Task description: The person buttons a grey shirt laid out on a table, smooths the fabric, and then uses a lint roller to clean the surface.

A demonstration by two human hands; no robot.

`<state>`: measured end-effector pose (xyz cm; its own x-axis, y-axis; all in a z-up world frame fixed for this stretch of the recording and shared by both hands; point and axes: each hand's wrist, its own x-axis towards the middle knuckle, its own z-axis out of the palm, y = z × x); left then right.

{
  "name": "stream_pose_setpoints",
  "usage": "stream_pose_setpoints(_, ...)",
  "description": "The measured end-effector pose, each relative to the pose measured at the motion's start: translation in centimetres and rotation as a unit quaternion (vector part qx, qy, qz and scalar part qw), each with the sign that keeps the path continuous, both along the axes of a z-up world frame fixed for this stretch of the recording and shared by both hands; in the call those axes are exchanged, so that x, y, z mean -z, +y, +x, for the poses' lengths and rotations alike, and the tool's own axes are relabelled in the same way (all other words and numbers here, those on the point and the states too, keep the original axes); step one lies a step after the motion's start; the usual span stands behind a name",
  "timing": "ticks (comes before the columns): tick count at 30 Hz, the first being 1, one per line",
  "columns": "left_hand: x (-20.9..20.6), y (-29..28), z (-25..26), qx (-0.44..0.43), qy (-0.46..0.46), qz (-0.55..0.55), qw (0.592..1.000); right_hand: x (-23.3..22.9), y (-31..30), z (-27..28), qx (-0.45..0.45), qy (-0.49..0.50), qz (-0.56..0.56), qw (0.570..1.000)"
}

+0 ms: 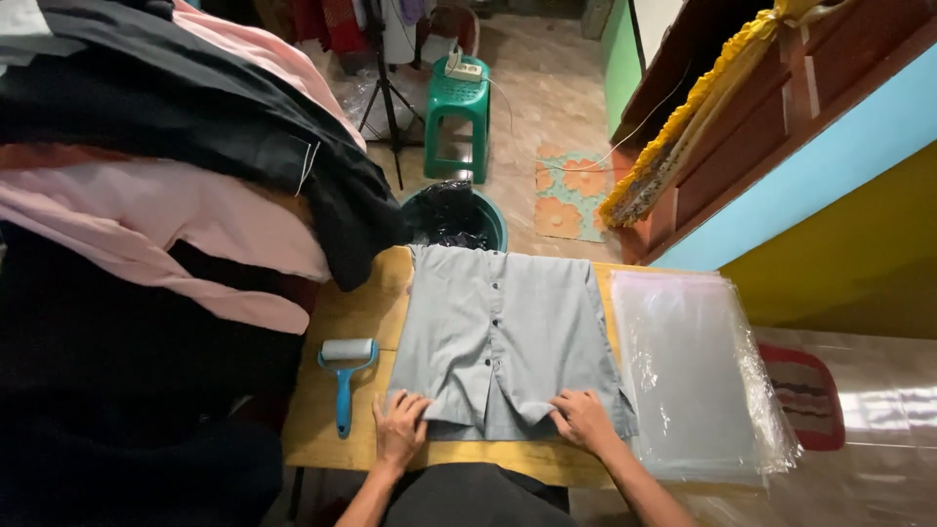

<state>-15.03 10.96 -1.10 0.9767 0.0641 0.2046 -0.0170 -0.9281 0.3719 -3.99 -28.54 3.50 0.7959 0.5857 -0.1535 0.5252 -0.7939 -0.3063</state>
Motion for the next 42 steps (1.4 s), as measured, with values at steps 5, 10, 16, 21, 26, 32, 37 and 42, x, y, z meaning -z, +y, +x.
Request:
stream_pose_setpoints(5, -3.8, -0.5, 1.4, -0.023, -0.049, -0.049, 0.997, -0.9, 1.4, -0.8, -0.01, 0.03, -0.095, 0.995)
stream_pose_setpoints(10, -5.4, -1.1, 2.2, -0.031, -0.058, -0.053, 0.996, -1.5, 3.9, -1.0, -0.088, 0.045, -0.093, 0.991)
stream_pose_setpoints(16, -4.3, -2.9, 2.1, 0.087, -0.015, 0.051, 0.995, 0.4, 4.5, -2.5, -0.14, -0.092, -0.102, 0.981)
stream_pose_setpoints(21, -2.4, -3.7, 3.3, 0.13, -0.057, 0.022, 0.99, 2.3, 3.5, -1.3, -0.081, -0.058, 0.076, 0.992)
stream_pose_setpoints(26, -2.8, -3.0, 4.1, 0.054, -0.039, -0.1, 0.993, 1.2, 3.0, -0.2, 0.153, 0.088, 0.181, 0.967)
stream_pose_setpoints(32, -7.9, -2.9, 3.4, 0.178, 0.107, -0.077, 0.975, -2.7, 3.2, -3.3, 0.124, 0.133, 0.167, 0.969)
stream_pose_setpoints(37, -7.5, -1.9, 3.0, 0.26, 0.153, -0.102, 0.948, -3.1, 3.3, -3.0, 0.127, 0.147, 0.118, 0.974)
stream_pose_setpoints(42, -6.8, -0.8, 2.0, 0.098, 0.111, -0.067, 0.987, -4.4, 6.1, -0.1, 0.231, 0.101, 0.108, 0.962)
